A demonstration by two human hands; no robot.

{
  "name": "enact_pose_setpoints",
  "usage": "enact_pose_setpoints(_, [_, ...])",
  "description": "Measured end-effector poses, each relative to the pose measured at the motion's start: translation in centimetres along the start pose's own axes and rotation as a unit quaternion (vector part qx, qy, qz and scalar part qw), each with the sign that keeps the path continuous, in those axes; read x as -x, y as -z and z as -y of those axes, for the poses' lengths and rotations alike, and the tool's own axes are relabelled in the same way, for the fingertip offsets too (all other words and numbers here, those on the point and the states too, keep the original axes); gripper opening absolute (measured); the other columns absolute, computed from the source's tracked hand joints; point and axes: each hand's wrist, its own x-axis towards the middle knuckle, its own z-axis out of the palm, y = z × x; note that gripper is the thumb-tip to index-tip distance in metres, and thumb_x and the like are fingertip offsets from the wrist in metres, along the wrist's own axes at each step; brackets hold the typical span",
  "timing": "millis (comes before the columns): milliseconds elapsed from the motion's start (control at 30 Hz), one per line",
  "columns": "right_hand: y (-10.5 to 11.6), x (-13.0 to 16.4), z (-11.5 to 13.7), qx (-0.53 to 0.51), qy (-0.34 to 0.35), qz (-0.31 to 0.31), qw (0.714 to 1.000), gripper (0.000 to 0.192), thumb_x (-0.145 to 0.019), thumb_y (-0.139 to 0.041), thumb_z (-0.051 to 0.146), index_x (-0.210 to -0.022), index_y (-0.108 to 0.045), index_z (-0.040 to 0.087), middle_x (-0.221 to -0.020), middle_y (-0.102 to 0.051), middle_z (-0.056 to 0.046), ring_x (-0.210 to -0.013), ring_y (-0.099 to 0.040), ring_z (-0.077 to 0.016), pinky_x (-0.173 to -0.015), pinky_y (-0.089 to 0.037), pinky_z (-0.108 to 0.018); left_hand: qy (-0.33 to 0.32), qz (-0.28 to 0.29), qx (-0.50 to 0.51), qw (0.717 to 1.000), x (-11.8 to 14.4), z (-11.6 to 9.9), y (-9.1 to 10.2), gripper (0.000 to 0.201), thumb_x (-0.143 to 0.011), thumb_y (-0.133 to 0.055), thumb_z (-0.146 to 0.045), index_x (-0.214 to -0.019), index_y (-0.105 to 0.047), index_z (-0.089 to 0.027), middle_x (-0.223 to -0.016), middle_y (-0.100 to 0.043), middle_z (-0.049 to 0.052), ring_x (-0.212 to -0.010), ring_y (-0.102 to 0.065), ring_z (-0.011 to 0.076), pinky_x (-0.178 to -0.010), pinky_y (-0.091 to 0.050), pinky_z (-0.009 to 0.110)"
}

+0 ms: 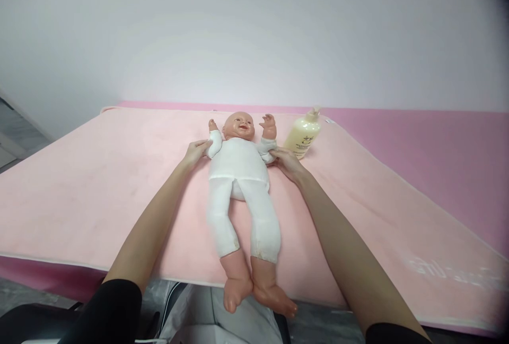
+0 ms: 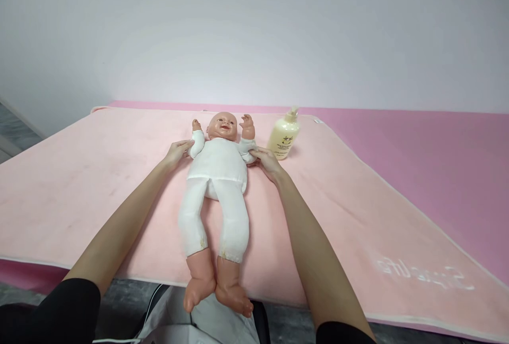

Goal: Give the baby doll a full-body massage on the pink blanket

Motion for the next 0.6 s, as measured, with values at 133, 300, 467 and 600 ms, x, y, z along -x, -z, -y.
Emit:
enact_pose_setpoints(133, [-0.1,-0.2,0.1,0.01,-0.022,-0.009,1.0,0.031,-0.065,-0.077,0.043,-0.078,-0.067,0.016,-0.074,-0.068,-0.006,-0.065,-0.062,-0.0163,-0.06,-0.052,-0.028,0.01,-0.019,-0.006,1.0,-0.1,-0.2,-0.4,0.038,-0.065,-0.076,-0.042,-0.085,-0.072,-0.01,-0.085,-0.07,0.011,-0.075,-0.063,0.0197,-0.071,-0.049,0.033])
enact_pose_setpoints(300, [-0.9,-0.8,0.2,0.034,-0.052,-0.059,0.996,0.028,-0.073,-0.073,0.041,-0.077,-0.065,0.015,-0.065,-0.065,-0.005,-0.054,-0.059,-0.0142,-0.049,-0.051,-0.026,0.005,-0.033,-0.014,0.999,-0.2,-0.1,-0.7,0.036,-0.066,-0.075,-0.043,-0.076,-0.07,-0.008,-0.073,-0.065,0.01,-0.064,-0.058,0.0166,-0.064,-0.047,0.032])
enact_pose_setpoints(467, [-2.4,-1.4,-0.2,0.097,-0.046,-0.172,0.979,0.027,-0.079,-0.068,0.041,-0.073,-0.062,0.015,-0.06,-0.063,-0.004,-0.047,-0.057,-0.0139,-0.04,-0.048,-0.025,0.003,-0.05,-0.024,0.998,-0.7,0.6,-0.7,0.039,-0.068,-0.074,-0.046,-0.075,-0.068,-0.008,-0.068,-0.062,0.007,-0.06,-0.056,0.0146,-0.06,-0.046,0.03])
enact_pose_setpoints(600, [-2.4,-1.5,-0.5,0.092,-0.024,-0.166,0.981,0.029,-0.077,-0.069,0.044,-0.07,-0.06,0.017,-0.058,-0.061,-0.002,-0.045,-0.055,-0.0127,-0.039,-0.046,-0.024,-0.018,-0.027,-0.016,0.999,-0.4,0.6,-0.6,0.042,-0.069,-0.073,-0.049,-0.084,-0.07,-0.01,-0.075,-0.066,0.008,-0.065,-0.059,0.0157,-0.063,-0.047,0.029])
